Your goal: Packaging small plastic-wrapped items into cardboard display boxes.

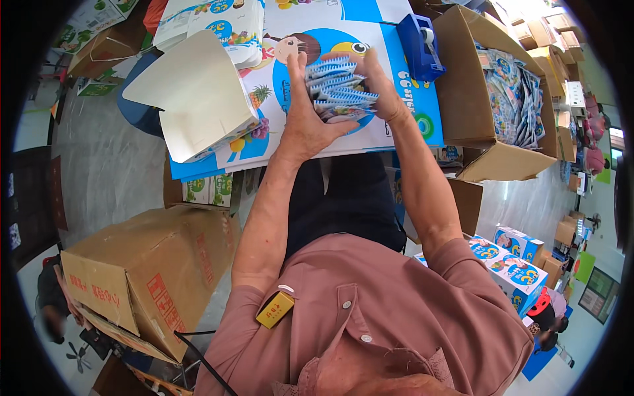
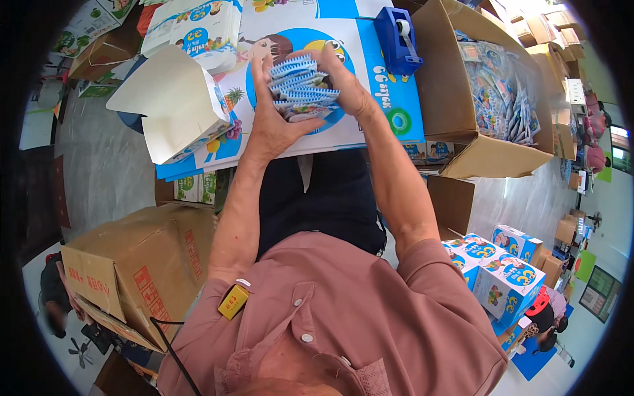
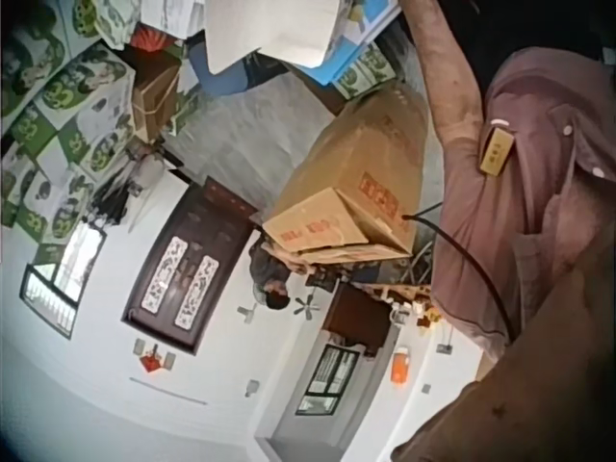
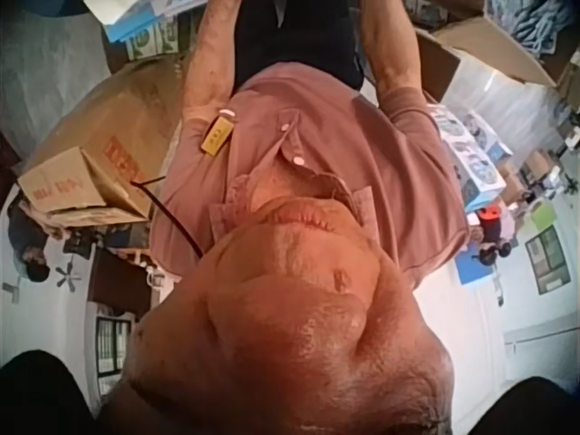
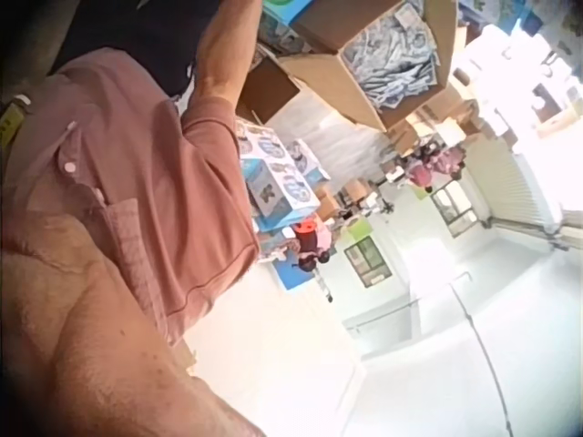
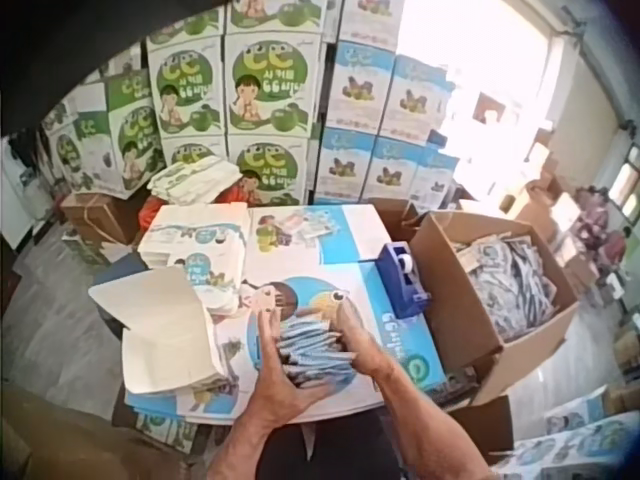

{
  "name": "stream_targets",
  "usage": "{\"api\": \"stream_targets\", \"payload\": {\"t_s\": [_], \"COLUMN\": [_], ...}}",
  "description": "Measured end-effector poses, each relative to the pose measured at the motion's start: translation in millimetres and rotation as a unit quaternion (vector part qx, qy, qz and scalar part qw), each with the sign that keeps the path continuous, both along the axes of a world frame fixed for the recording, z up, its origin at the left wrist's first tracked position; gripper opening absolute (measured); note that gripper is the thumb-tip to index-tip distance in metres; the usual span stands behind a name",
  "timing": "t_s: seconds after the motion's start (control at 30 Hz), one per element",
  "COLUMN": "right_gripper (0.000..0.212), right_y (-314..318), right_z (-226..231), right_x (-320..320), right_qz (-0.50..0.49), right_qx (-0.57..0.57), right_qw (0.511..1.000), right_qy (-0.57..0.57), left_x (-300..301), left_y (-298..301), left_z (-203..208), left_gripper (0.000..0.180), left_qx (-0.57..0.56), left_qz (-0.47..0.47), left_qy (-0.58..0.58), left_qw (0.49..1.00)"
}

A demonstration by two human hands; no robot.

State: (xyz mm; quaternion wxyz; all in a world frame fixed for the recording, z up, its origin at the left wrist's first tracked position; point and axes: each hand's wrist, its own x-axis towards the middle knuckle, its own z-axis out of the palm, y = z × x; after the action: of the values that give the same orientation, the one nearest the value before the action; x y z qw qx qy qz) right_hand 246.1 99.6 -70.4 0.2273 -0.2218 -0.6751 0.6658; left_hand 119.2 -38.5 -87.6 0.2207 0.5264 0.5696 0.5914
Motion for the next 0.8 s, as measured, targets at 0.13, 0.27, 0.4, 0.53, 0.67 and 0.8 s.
{"api": "stream_targets", "payload": {"t_s": [0.13, 0.27, 0.4, 0.53, 0.67, 0.8], "right_gripper": [0.098, 0.099, 0.099, 0.100, 0.103, 0.088], "right_y": [-17.1, -33.4, -37.9, -42.0, -57.7, -38.6], "right_z": [1.7, -5.6, -4.6, 6.2, 46.8, 77.2], "right_x": [1.8, 0.5, -5.1, -3.3, 20.0, -7.3], "right_qz": [0.005, -0.022, -0.018, -0.007, -0.077, 0.054], "right_qx": [-0.190, -0.190, -0.187, -0.242, -0.321, -0.102], "right_qw": [0.979, 0.973, 0.974, 0.966, 0.943, 0.984], "right_qy": [0.071, 0.131, 0.127, 0.091, 0.040, 0.139], "left_x": [2.0, 3.5, 2.3, 8.6, 16.8, 1.2], "left_y": [-0.9, 2.4, 7.1, 6.2, -17.8, -64.9], "left_z": [-0.3, -7.0, -15.9, -9.4, 43.0, 109.4], "left_gripper": [0.146, 0.146, 0.136, 0.120, 0.105, 0.079], "left_qx": [-0.051, -0.100, -0.086, -0.003, -0.005, -0.008], "left_qz": [-0.058, -0.074, -0.042, -0.015, 0.025, 0.039], "left_qy": [-0.127, -0.095, -0.048, -0.049, 0.022, -0.061], "left_qw": [0.989, 0.988, 0.994, 0.999, 0.999, 0.997]}}
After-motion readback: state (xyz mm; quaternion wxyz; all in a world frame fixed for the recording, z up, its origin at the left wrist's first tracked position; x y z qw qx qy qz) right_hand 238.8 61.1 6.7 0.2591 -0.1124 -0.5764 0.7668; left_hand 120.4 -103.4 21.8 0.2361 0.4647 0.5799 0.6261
